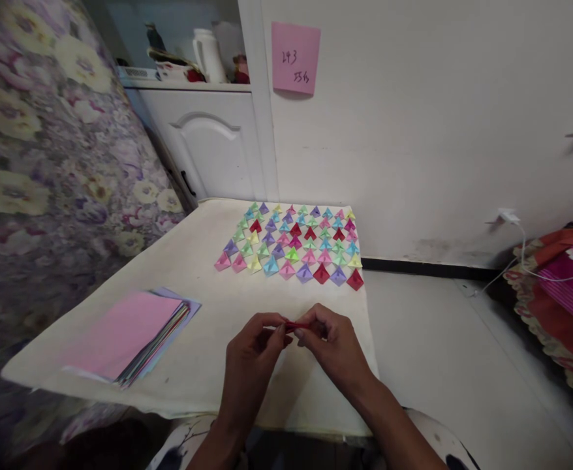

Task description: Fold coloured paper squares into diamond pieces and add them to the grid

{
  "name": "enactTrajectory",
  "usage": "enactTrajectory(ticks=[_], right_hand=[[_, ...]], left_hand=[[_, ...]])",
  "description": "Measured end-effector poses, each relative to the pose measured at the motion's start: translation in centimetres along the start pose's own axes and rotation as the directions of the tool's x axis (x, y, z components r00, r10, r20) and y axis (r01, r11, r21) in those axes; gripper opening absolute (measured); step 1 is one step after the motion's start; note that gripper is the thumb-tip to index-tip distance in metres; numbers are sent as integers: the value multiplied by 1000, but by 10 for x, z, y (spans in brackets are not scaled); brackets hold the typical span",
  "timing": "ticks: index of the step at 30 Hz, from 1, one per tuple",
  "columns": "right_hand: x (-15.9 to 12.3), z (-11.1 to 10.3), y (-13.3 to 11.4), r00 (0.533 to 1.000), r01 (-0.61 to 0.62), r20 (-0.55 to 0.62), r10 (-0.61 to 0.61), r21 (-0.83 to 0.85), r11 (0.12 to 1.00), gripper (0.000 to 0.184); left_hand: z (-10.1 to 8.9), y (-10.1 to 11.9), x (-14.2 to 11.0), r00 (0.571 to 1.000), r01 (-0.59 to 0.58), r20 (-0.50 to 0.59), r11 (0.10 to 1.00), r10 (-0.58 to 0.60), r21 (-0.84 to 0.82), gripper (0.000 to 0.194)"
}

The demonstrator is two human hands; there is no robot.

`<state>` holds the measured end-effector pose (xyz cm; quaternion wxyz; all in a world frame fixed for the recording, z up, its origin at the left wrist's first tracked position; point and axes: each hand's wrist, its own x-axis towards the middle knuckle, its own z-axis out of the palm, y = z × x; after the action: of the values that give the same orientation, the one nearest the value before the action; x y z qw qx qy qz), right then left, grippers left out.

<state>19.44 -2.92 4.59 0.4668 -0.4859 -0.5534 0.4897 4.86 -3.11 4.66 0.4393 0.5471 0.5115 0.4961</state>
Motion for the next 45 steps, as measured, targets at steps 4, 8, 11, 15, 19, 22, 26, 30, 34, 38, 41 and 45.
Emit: enactTrajectory(ticks=[4, 8, 11, 15, 19, 22, 26, 30, 34, 38, 41, 45], right_hand=[[-1, 1, -2, 1000, -22, 23, 20, 60, 998, 8], [-1, 2, -3, 999, -41, 22, 40, 86, 995, 10], [-2, 3, -2, 999, -38, 18, 37, 78, 996, 11], [-2, 3, -2, 999, -36, 17, 35, 78, 996, 10], [-3, 3, -3, 1000, -25, 16, 24, 69, 997, 9], [-3, 4, -3, 1000, -18, 9, 18, 72, 997, 10], [-3, 5, -4, 1000, -15, 11, 14, 96, 995, 12], [-3, 5, -4, 1000, -19, 10, 18, 87, 996, 13], [-3, 4, -4, 1000, -25, 8, 24, 100, 995, 14], [-2, 3, -4, 1000, -21, -7, 22, 126, 992, 14], [-2, 3, -3, 1000, -14, -11, 16, 136, 991, 14], [-3, 4, -3, 1000, -2, -8, 3, 121, 993, 14]], left_hand=[[1, -1, -1, 1000, 3, -1, 1000, -3, 12, 7], [1, -2, -1, 1000, 21, -12, 999, -21, -27, 8], [1, -4, -1, 999, 27, -20, 999, -28, -46, 7], [0, -4, -1, 999, 35, -34, 999, -36, -26, 8], [0, -1, -2, 997, 63, -50, 997, -65, -44, 10], [0, 2, -2, 994, 83, -64, 991, -90, -103, 10], [0, 4, -2, 989, 125, -58, 975, -138, -184, 12], [-2, 4, -2, 987, 138, -51, 964, -154, -226, 11], [-2, 4, -1, 988, 118, -62, 951, -141, -285, 11], [-2, 4, 0, 990, 99, -56, 927, -128, -361, 12], [-4, 6, 0, 990, 114, -35, 908, -140, -402, 13], [-4, 8, 1, 982, 184, 31, 894, -188, -408, 20]])
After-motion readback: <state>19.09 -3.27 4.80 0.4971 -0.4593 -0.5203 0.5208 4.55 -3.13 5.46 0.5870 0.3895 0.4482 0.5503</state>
